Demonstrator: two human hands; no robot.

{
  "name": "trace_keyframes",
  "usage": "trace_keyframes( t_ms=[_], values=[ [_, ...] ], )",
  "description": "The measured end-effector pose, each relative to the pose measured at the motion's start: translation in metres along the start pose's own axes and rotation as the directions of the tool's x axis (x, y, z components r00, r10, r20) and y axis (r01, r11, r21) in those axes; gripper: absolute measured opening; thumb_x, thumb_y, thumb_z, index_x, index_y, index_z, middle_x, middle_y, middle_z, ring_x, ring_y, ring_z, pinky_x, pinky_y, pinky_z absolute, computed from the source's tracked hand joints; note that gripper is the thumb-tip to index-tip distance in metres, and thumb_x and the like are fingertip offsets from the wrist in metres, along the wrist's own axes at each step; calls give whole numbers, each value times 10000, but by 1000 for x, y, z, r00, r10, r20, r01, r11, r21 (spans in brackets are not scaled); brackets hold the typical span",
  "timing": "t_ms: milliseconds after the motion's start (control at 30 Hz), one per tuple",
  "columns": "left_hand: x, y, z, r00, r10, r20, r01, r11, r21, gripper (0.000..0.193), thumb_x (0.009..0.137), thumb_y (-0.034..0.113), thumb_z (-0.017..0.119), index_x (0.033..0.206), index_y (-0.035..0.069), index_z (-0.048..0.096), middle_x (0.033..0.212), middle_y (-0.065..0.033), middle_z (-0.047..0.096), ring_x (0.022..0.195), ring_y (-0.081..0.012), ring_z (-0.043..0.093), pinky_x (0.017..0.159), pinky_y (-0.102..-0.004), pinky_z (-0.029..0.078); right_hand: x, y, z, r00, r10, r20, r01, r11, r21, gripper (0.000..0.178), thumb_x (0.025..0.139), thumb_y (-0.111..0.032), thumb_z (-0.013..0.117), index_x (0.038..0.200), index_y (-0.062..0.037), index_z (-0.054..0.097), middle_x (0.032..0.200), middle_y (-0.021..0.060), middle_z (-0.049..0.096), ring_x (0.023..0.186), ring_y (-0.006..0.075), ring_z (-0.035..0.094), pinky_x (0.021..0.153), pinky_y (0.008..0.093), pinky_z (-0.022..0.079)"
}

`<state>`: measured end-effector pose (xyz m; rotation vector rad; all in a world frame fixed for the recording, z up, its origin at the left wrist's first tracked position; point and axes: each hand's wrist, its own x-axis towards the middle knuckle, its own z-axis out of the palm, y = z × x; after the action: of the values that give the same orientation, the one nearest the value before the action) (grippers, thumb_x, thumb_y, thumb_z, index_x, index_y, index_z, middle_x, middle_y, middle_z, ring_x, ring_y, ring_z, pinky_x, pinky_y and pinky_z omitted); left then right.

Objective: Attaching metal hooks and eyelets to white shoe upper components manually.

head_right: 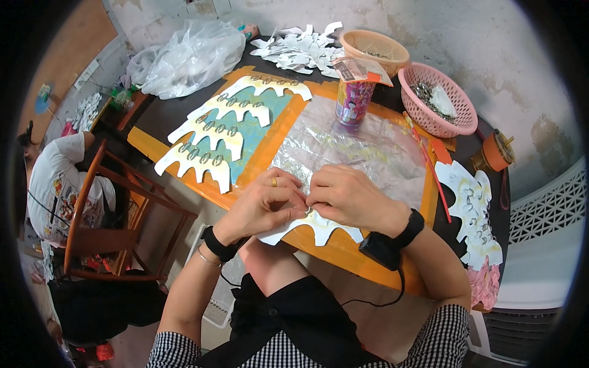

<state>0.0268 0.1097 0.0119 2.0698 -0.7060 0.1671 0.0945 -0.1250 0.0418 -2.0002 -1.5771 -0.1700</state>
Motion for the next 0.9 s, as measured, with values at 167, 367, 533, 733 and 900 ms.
trace_keyframes(
  t_ms=[167,367,533,733,900],
  values=[
    [0,0,2,998,26,-54,-26,1000,-3,111,792,128,843,859,134,756,951,-10,708,1066,-250,629,951,-395,499,1,1,2,1000,-8,8,8,1000,-13,94,779,-58,735,851,-77,678,862,55,593,846,267,625,749,400,510],
    [0,1,-1,1000,-23,-18,23,1000,10,144,807,157,860,882,103,750,972,-16,731,1122,-247,623,964,-391,506,5,0,7,999,-39,-31,37,997,-61,119,763,-53,732,821,-69,629,842,65,571,816,282,610,725,402,497],
    [1,1,-1,1000,-21,-22,21,1000,14,154,807,167,865,887,107,748,969,-17,729,1113,-247,624,957,-394,505,4,-2,8,993,-84,-88,75,992,-98,134,755,-50,725,825,-63,612,838,75,557,788,286,589,697,402,480],
    [-1,-1,0,999,-26,-26,26,999,23,166,806,176,870,910,114,757,983,-11,737,1106,-251,622,964,-400,503,0,-7,3,985,-172,-10,168,967,-190,159,728,-70,727,818,-60,596,838,58,526,792,252,553,694,379,456],
    [0,-3,4,997,21,-73,-19,1000,19,181,786,162,858,950,130,789,968,-28,712,1057,-263,624,940,-399,501,-3,-6,0,988,-152,14,152,975,-161,153,734,-87,731,816,-67,603,844,47,523,823,242,558,718,371,458]
  ],
)
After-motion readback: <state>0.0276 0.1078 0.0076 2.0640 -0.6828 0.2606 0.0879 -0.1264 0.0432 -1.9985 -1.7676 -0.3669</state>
